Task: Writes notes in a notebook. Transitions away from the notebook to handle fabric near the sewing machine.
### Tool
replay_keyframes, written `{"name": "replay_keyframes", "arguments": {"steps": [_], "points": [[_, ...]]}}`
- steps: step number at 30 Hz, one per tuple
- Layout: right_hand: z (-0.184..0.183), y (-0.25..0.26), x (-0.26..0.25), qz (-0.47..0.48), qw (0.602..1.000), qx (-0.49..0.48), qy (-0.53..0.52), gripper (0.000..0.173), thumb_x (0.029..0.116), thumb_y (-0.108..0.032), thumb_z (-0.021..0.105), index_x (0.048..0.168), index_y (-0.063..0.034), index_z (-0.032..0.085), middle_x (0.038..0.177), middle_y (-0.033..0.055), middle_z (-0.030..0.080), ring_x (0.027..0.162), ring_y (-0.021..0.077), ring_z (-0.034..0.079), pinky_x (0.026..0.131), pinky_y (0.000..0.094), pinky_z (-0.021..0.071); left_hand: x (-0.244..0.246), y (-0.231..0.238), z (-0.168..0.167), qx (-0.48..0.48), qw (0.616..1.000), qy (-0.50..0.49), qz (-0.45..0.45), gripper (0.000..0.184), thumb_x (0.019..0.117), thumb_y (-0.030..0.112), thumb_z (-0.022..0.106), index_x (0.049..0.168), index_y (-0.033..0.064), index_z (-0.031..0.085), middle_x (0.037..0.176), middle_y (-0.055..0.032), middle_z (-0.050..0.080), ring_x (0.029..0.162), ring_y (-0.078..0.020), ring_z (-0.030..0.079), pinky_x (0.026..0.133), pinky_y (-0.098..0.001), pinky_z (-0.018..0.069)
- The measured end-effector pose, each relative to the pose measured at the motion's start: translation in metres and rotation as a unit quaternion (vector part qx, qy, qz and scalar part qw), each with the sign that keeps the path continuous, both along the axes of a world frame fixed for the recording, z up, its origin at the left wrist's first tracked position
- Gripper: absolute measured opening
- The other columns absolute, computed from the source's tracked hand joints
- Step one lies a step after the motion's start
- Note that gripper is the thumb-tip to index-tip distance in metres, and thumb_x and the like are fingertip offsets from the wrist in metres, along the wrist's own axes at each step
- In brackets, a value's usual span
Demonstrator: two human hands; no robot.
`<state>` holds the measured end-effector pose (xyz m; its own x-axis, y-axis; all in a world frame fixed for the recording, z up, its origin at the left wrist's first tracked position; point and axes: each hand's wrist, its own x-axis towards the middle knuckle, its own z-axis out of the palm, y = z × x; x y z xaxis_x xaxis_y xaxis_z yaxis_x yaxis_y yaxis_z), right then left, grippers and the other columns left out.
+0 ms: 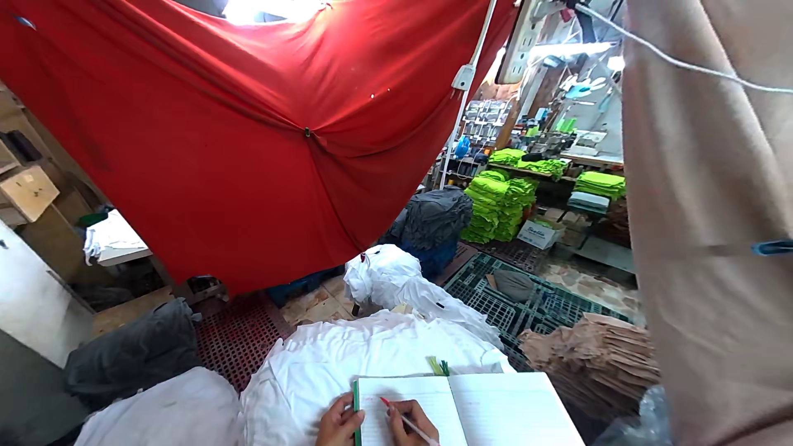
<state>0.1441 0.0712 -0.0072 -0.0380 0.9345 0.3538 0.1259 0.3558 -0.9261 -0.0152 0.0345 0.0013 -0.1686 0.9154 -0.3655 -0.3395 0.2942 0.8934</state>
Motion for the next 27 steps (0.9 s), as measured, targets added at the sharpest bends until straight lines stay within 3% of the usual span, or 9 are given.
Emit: {"name": "replay_keyframes", "arguments": {"steps": [13,19,27], "points": [[-0.002,0.001,-0.002,0.011,0.991,0.016,-0.134,0.015,0.0912,-0.009,0.069,0.098,0.0029,0.074,0.075,0.0091,0.069,0.058,0.0107,0.060,0.056,0.0274,0.0523,-0.001,0.001,0.000,0.004,1.000,-0.006,0.001,0.046,0.0991,0.006,0.064,0.142,-0.0025,0.047,0.116,-0.0166,0.072,0.096,-0.0216,0.073,0.083,-0.0402,0.0605],[0.004,0.000,0.006,-0.001,0.999,0.022,-0.048,0.009,0.0882,-0.001,0.068,0.092,0.0071,0.070,0.074,0.0079,0.070,0.060,0.0029,0.061,0.058,0.0184,0.0515,-0.001,0.000,0.000,0.003,1.000,-0.007,0.001,0.046,0.0995,0.005,0.063,0.142,-0.0028,0.047,0.112,-0.0168,0.073,0.094,-0.0216,0.073,0.082,-0.0398,0.0604],[-0.004,-0.001,0.007,-0.004,0.990,0.032,-0.138,0.015,0.0899,-0.009,0.069,0.094,0.0046,0.073,0.071,0.0106,0.068,0.056,0.0130,0.061,0.054,0.0291,0.0525,0.000,0.000,0.001,0.002,1.000,0.002,0.000,0.046,0.0997,0.006,0.063,0.142,-0.0027,0.047,0.114,-0.0164,0.072,0.094,-0.0212,0.073,0.082,-0.0401,0.0605]]}}
